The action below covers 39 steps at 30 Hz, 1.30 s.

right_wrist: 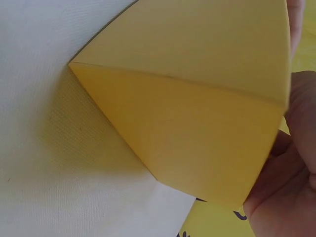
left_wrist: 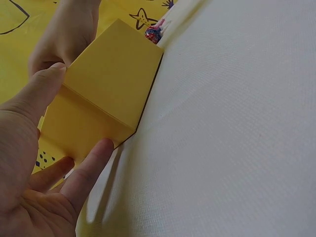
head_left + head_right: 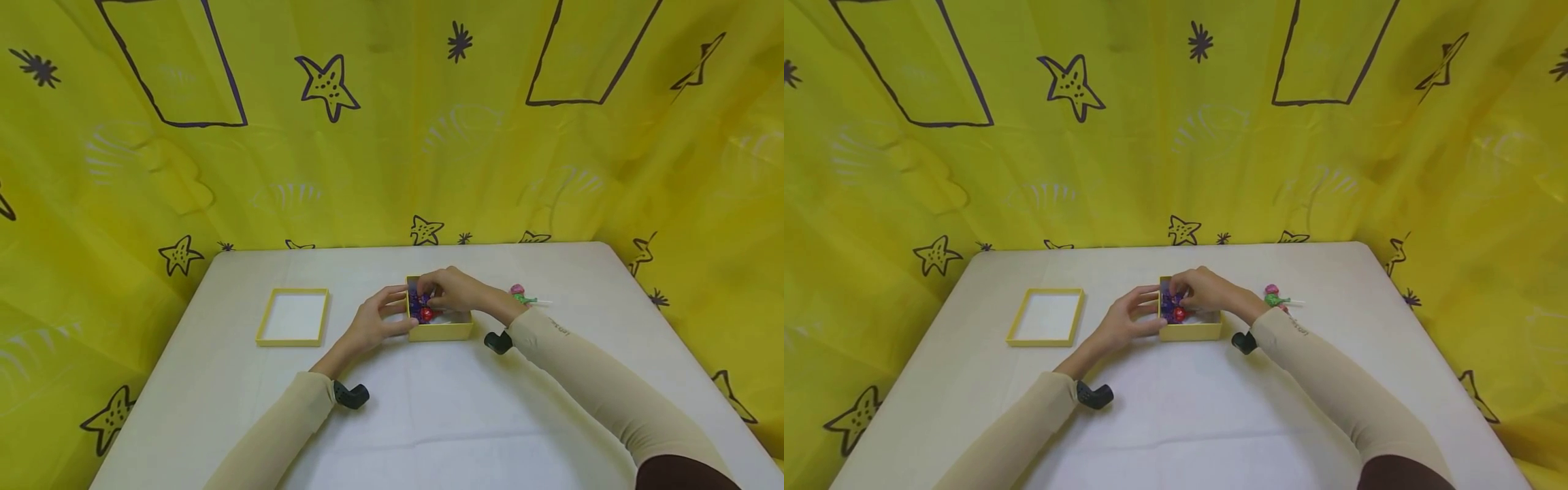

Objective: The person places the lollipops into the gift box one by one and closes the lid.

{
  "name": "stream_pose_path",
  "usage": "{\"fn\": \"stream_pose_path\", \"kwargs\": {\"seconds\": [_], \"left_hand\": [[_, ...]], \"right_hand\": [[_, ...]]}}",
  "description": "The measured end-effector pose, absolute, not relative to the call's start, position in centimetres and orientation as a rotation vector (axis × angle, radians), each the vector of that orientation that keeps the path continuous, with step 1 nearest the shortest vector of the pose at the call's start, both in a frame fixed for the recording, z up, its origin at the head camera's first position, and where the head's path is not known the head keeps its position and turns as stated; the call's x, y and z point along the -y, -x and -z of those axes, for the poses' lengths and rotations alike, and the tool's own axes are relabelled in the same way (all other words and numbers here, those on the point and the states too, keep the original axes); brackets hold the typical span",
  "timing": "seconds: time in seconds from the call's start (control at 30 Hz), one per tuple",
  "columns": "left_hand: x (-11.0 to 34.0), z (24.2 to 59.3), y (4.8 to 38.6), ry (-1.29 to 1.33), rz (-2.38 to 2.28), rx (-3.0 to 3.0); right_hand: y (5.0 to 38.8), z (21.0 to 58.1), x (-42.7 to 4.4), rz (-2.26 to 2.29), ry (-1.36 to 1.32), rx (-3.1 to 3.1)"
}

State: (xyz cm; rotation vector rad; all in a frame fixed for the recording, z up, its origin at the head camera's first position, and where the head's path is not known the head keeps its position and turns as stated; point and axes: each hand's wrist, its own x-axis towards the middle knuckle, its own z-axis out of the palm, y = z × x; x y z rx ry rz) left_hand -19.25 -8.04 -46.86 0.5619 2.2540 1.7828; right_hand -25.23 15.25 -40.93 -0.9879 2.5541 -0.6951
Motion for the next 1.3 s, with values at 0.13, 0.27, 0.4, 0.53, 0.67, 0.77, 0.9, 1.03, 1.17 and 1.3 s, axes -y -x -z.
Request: {"fn": "stream_pose_path", "kwargs": {"seconds": [0.13,0.27,0.4,0.53,0.67,0.77,0.9,1.03,1.17,1.3], "left_hand": [[8.07,46.74,19.26,-0.565,-1.79,-2.24],[8.06,46.74,19.3,-0.564,-1.792,-2.237],[8.05,46.83,19.34,-0.563,-1.784,-2.24],[8.04,46.83,19.31,-0.559,-1.778,-2.245],[8.01,46.74,19.25,-0.563,-1.784,-2.249],[7.99,46.71,19.23,-0.566,-1.784,-2.256],[7.96,46.67,19.22,-0.564,-1.778,-2.264],[7.92,46.65,19.23,-0.564,-1.78,-2.262],[7.9,46.77,19.26,-0.567,-1.785,-2.256],[7.99,46.95,19.31,-0.563,-1.775,-2.268]], "right_hand": [[25.22,40.85,-15.16,0.675,0.985,-2.562],[25.2,40.82,-15.09,0.647,0.973,-2.567],[25.2,40.9,-15.05,0.623,0.956,-2.57],[25.17,40.99,-15.05,0.616,0.953,-2.571],[25.03,40.96,-15.05,0.62,0.96,-2.573],[24.96,40.94,-15.06,0.625,0.964,-2.573],[24.96,40.93,-15.08,0.628,0.962,-2.572],[24.91,40.88,-15.13,0.623,0.966,-2.569],[24.79,40.85,-15.25,0.602,0.99,-2.561],[24.61,40.38,-15.36,0.576,1.015,-2.553]]}}
